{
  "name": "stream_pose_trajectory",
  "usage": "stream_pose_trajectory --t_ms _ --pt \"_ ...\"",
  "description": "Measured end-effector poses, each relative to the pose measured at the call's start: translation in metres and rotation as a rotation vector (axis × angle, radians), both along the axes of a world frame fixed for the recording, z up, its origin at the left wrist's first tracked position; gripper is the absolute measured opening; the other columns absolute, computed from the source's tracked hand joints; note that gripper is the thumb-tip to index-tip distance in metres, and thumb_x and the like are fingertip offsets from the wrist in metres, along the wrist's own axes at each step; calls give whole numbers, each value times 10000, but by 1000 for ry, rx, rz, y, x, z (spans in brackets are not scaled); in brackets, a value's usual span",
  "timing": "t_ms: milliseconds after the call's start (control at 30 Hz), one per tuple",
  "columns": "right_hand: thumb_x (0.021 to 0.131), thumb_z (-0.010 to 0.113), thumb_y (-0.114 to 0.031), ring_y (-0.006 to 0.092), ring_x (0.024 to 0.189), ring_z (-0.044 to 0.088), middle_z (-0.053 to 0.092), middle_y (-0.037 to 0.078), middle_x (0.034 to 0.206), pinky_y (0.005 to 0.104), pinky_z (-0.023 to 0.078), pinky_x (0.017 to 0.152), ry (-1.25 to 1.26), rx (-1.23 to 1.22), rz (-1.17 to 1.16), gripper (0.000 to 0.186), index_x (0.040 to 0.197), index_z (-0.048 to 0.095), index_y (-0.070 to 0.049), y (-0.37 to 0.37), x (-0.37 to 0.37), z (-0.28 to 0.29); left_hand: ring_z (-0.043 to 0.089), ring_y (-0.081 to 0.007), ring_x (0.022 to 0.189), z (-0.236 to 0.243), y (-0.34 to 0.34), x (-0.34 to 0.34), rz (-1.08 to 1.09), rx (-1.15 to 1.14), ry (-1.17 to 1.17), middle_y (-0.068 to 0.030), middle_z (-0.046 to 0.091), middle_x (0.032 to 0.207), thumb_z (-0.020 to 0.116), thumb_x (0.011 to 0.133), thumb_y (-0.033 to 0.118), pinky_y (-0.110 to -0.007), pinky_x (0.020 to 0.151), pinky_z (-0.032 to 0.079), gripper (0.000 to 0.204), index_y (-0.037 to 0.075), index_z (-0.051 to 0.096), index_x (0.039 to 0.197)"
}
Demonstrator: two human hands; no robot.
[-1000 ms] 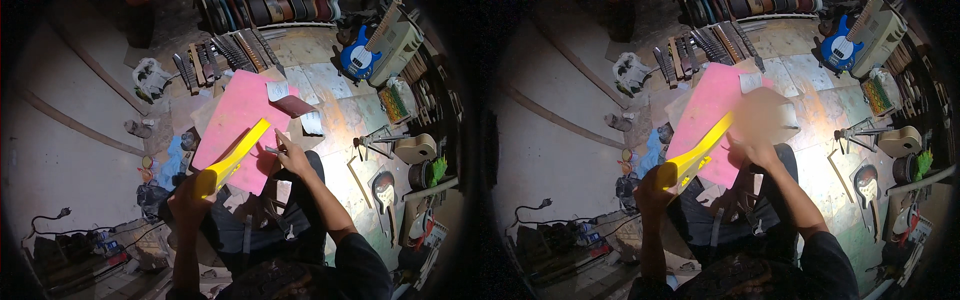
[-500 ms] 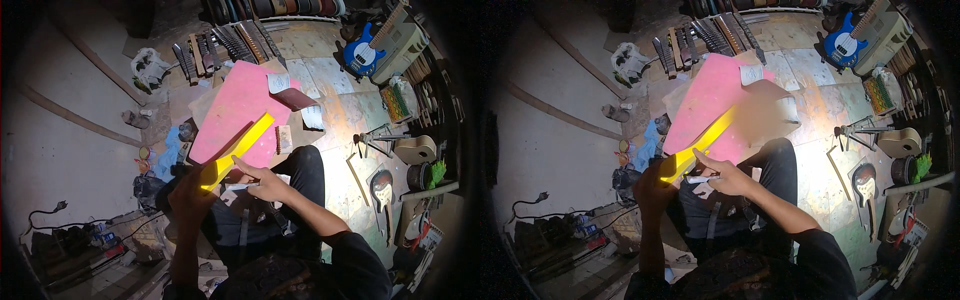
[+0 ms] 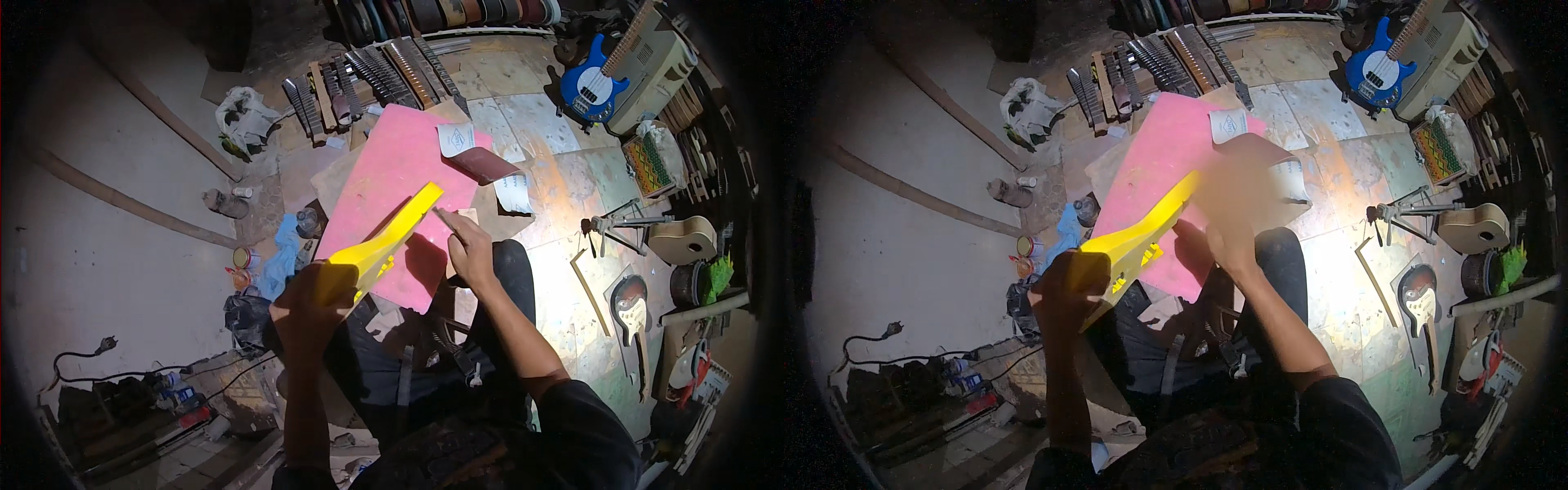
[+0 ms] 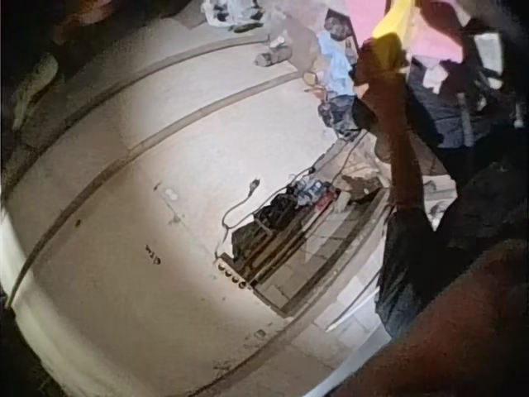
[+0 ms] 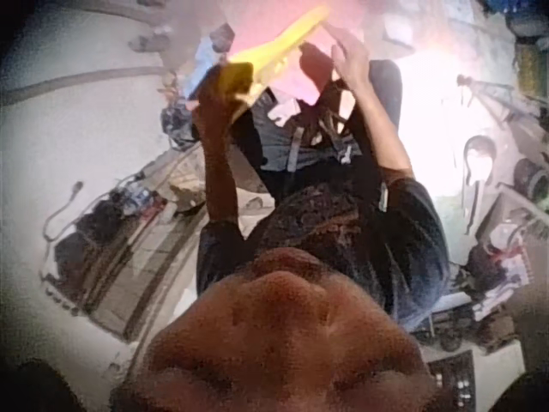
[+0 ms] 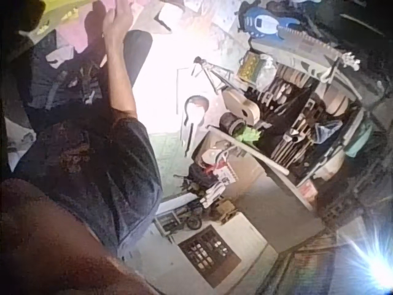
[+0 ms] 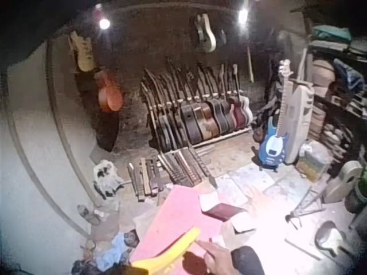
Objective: The person sands the surface and sides of a yellow guitar body using a piece of sandpaper and a sanding block.
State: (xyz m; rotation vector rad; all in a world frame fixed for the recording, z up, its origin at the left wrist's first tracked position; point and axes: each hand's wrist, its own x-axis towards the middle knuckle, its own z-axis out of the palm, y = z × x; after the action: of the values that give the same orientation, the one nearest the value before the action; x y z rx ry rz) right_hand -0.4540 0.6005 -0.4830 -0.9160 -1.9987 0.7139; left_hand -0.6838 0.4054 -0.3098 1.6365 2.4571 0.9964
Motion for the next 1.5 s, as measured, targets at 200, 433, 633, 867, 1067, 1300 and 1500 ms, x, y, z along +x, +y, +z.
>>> stream_pose_trajectory --t_ms 200,433,633,867,1067,1300,1500 --pt "889 526 98 378 1456 511 475 245 1600 408 429 1187 -116 -184 46 698 1569 482 -54 -6 -36 -29 781 -230 846 22 24 -2 41 -110 -165 -92 783 971 941 712 300 -346 777 619 472 84 739 1081" --pt "1030 416 -23 363 1514 431 373 228 1674 381 364 1242 64 -147 255 621 1644 323 -37 -65 -73 28 782 -242 879 5 31 3 30 -137 31 -131 780 1018 928 718 316 -353 802 619 561 45 715 1161" --pt "942 441 98 367 1542 385 313 235 1701 408 395 1219 -70 -457 145 783 1676 237 -85 -33 -64 7 784 -276 804 29 45 7 74 -281 -7 -127 784 912 909 725 364 -378 767 618 487 39 756 1054" --pt "934 464 61 368 1423 536 448 216 1625 421 486 1144 -94 -105 233 721 1629 390 -118 3 -40 -17 788 -266 810 47 53 9 104 -386 -141 -151 791 947 908 725 356 -366 763 613 512 14 755 1074" --pt "912 497 26 385 1305 621 565 199 1517 436 543 1061 -196 -183 -3 651 1538 520 -148 26 -34 -21 773 -286 815 18 46 10 27 -221 -30 -109 777 925 885 743 413 -401 745 611 490 106 746 1100" --pt "881 483 22 383 1256 654 611 190 1463 447 551 1053 -281 -210 63 659 1509 573 -154 47 3 -23 747 -299 708 15 65 41 -83 -112 131 -106 738 798 866 719 392 -425 653 599 417 126 764 1024" --pt "897 438 70 387 1349 606 589 252 1480 440 474 1157 111 -305 188 642 1516 548 -61 -18 -16 -4 754 -322 688 4 72 46 95 -374 233 -161 738 761 854 615 473 -428 691 613 495 16 766 783"
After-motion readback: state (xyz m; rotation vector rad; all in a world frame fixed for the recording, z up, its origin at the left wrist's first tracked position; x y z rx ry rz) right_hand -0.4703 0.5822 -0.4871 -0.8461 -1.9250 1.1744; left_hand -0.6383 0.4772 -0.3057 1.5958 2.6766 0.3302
